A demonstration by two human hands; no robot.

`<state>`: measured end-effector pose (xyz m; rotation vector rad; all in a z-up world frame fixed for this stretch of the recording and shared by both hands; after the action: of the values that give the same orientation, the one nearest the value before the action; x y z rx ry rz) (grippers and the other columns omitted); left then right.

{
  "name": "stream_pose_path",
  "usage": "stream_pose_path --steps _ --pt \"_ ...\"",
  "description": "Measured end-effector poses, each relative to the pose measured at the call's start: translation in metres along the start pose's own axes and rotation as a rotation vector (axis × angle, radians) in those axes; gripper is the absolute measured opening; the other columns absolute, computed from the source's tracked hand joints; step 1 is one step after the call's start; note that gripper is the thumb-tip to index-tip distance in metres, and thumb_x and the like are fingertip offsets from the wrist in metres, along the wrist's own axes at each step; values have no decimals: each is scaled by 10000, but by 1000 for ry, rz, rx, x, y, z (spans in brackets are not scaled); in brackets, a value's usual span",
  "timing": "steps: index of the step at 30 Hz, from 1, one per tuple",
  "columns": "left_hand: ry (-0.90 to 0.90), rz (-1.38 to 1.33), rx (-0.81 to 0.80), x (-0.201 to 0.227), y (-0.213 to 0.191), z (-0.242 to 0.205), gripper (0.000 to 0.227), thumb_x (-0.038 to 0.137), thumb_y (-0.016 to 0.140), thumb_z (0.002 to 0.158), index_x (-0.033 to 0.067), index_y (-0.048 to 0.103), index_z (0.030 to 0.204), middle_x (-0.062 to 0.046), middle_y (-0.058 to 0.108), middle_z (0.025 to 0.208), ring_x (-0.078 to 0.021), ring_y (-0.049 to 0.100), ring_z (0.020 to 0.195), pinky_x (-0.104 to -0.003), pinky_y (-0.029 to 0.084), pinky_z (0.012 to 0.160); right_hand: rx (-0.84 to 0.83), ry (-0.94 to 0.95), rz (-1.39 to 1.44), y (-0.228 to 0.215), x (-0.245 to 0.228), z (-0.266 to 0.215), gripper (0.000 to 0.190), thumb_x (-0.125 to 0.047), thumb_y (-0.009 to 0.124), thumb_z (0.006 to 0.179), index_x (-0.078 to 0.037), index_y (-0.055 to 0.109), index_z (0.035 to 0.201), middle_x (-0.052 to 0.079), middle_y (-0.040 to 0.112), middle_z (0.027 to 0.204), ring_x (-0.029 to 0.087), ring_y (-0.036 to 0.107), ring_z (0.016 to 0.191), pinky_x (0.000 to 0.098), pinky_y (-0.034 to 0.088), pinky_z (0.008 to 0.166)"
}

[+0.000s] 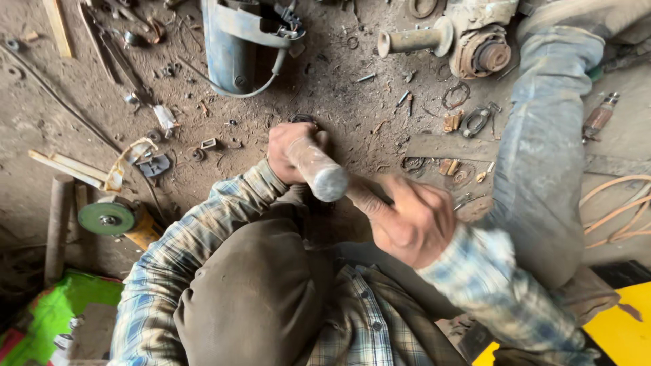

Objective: The person is sitting on the floor in a workshop, using a hammer and a metal rod to strike and pry at a cylindrical motor component. They repeatedly hit the component and use the rod to manipulate the internal copper windings.

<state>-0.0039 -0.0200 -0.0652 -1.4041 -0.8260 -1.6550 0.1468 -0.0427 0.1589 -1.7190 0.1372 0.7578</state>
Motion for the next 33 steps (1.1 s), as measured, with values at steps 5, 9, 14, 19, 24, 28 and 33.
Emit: stream_pose_path --steps 5,9,14,19,24,28,33 --pt "228 -78 -154 16 7 -19 148 80 626 764 73 478 768 -110 506 673 -294 547 586 -399 466 553 70 269 189 22 30 -53 439 -60 721 957 -14 615 1381 210 711 1007 332 724 819 405 574 684" --pt "272 -63 -369 25 10 -10 268 -25 669 853 85 444 759 -85 484 644 -280 563 598 -408 457 566 280 354 202 38 52 -70 473 -90 658 1044 42 508 1473 294 674 1241 410 736 1095 419 597 899" --pt "276 27 -317 27 12 -14 265 19 667 794 107 425 733 -67 522 644 -249 560 558 -374 492 514 287 491 333 73 78 -94 509 -82 667 1021 89 498 1469 302 691 1242 370 739 1116 403 596 906" --pt "-38 34 -23 0 -15 3 347 -19 663 901 123 403 720 -9 495 617 -124 501 533 -304 424 473 280 770 628 133 113 -90 636 -69 665 1008 -50 409 1591 296 699 1196 321 712 934 406 571 781" --pt "-127 -406 285 41 -52 42 454 -75 654 977 129 329 735 26 414 663 -95 410 563 -256 352 447 -168 1311 637 214 179 -102 737 -169 630 959 -252 307 1616 163 746 1140 247 646 683 402 565 604" --pt "-38 -146 -30 149 -60 88 307 166 581 1087 50 444 838 -40 500 715 -122 453 571 -273 376 508 113 656 68 189 180 -82 552 -238 715 930 -132 539 1443 167 682 1375 220 707 957 346 595 808" --pt "366 341 -458 259 14 121 278 261 530 1041 59 495 852 -87 501 779 -194 501 661 -336 428 582 262 550 1672 165 110 -75 485 -373 573 1053 -20 602 1385 198 726 1243 287 731 1070 393 616 899"
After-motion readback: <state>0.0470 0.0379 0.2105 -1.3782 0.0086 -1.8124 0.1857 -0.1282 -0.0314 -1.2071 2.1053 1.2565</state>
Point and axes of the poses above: each hand's wrist, its own z-axis towards the middle knuckle, its own y-axis out of the palm, x = y × z, the point moved 5 cm from there along z, towards the middle knuckle
